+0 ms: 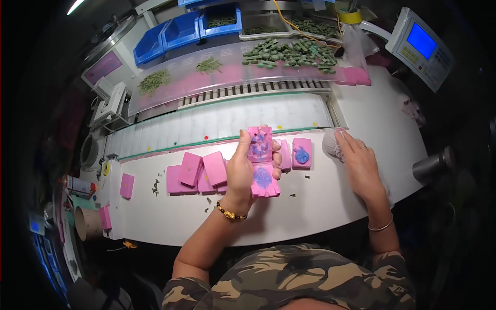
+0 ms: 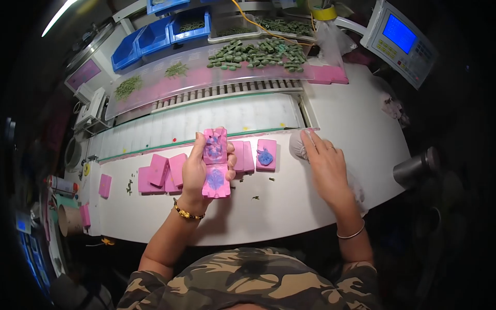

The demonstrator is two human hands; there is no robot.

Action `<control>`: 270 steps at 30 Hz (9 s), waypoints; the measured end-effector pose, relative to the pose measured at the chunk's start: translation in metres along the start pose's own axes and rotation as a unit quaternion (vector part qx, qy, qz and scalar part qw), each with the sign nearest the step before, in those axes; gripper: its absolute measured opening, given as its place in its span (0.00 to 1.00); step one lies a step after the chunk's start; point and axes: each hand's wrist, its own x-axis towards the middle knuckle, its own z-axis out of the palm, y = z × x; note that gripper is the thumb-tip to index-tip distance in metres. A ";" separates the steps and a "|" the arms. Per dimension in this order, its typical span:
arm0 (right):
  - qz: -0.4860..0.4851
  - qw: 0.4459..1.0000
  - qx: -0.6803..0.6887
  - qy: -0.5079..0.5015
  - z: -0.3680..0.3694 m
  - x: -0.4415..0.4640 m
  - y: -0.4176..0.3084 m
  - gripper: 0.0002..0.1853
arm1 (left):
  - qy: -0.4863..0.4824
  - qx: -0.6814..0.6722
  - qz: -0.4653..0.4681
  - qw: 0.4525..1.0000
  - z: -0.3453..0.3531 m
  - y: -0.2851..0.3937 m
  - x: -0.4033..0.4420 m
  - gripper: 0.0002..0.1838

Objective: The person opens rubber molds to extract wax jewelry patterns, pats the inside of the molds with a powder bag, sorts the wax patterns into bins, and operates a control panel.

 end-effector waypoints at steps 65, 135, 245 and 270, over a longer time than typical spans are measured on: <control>0.230 0.533 0.814 -0.024 -0.005 0.025 -0.089 0.11 | -0.050 0.132 0.032 0.989 0.034 -0.027 -0.029 0.17; 0.282 0.595 0.742 0.124 0.016 -0.036 -0.122 0.15 | -0.158 0.233 0.017 0.959 -0.013 -0.035 -0.044 0.18; 0.190 0.627 0.750 -0.093 0.010 0.008 -0.110 0.11 | -0.080 0.239 0.075 0.965 -0.022 -0.016 -0.041 0.10; 0.158 0.633 0.748 -0.123 0.008 0.020 -0.110 0.12 | -0.064 0.235 0.079 0.967 -0.026 -0.012 -0.039 0.10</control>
